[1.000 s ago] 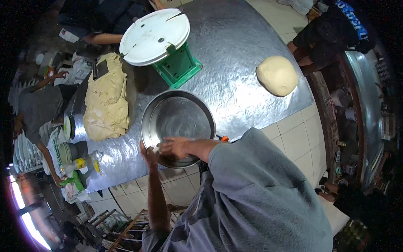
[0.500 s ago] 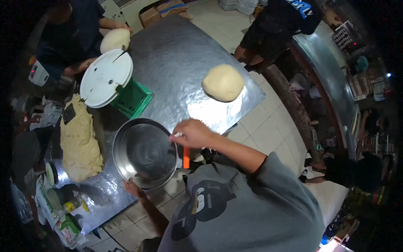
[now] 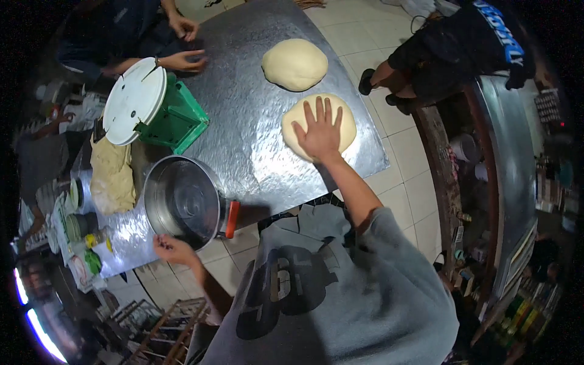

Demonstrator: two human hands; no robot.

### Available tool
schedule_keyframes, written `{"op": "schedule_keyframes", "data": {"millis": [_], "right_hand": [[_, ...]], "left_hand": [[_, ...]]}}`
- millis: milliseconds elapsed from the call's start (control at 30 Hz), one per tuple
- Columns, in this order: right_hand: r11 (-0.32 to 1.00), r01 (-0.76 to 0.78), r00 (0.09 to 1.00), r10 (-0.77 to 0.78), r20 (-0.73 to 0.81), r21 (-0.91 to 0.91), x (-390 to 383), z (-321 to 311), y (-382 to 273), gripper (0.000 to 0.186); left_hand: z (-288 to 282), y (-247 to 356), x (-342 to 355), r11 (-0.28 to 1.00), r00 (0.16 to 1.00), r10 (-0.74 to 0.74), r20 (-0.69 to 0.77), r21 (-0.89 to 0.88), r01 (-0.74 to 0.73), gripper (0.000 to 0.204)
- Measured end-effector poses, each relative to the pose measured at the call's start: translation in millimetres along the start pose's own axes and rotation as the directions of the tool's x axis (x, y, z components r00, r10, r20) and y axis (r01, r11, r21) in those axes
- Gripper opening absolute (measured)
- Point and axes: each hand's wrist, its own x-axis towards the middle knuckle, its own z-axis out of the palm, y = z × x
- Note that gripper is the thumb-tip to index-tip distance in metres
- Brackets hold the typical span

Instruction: The person flattens dough into a round pan by hand, inserts the pan into a dough divider machine, pulls the lever to cut the dough, and empties the divided dough onto a metal table.

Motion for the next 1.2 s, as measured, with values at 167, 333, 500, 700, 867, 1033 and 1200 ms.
{"op": "schedule_keyframes", "data": {"millis": [167,333,500,700,867,1033,1200], "right_hand": [[0.986,-0.104,0.579,-0.044,0.814,0.128,57.5,-4.4,16.1,0.059],[0.935,-0.324,0.872,0.355,0.336,-0.146,43.1,39.3,66.6,0.058],[0.766,-0.642,0.548,0.427,0.72,0.034,52.1,15.3,77.0,0.06],[-0.229,-0.969,0.153,-0.283,0.947,0.088,53.8,-53.4,60.0,0.044],[-0.437,-0.898,0.27,-0.46,0.846,0.05,90.4,-123.5,4.9,0.043],[-0.599,-0.796,0.413,-0.438,0.799,0.083,73.7,-150.4,1.6,0.046],[0.731,-0.635,0.418,0.054,0.907,0.249,-14.1,-69.7,70.7,0.045]], "left_hand": [[22.4,85.7,-106.7,0.956,0.863,0.286,0.417,-0.07,-0.284,0.047],[35.5,111.7,-147.6,0.899,0.801,0.188,0.569,0.228,-0.373,0.083],[32.7,81.7,-154.5,0.919,0.851,0.206,0.483,0.203,-0.337,0.074],[18.8,71.7,-146.7,0.888,0.835,0.139,0.532,0.306,-0.343,0.066],[20.1,61.6,-137.2,0.914,0.867,0.171,0.469,0.253,-0.317,0.051],[13.2,58.4,-133.1,0.952,0.884,0.177,0.433,0.154,-0.266,0.045],[12.7,96.5,-119.7,0.97,0.941,0.234,0.246,0.009,-0.244,0.039]]}}
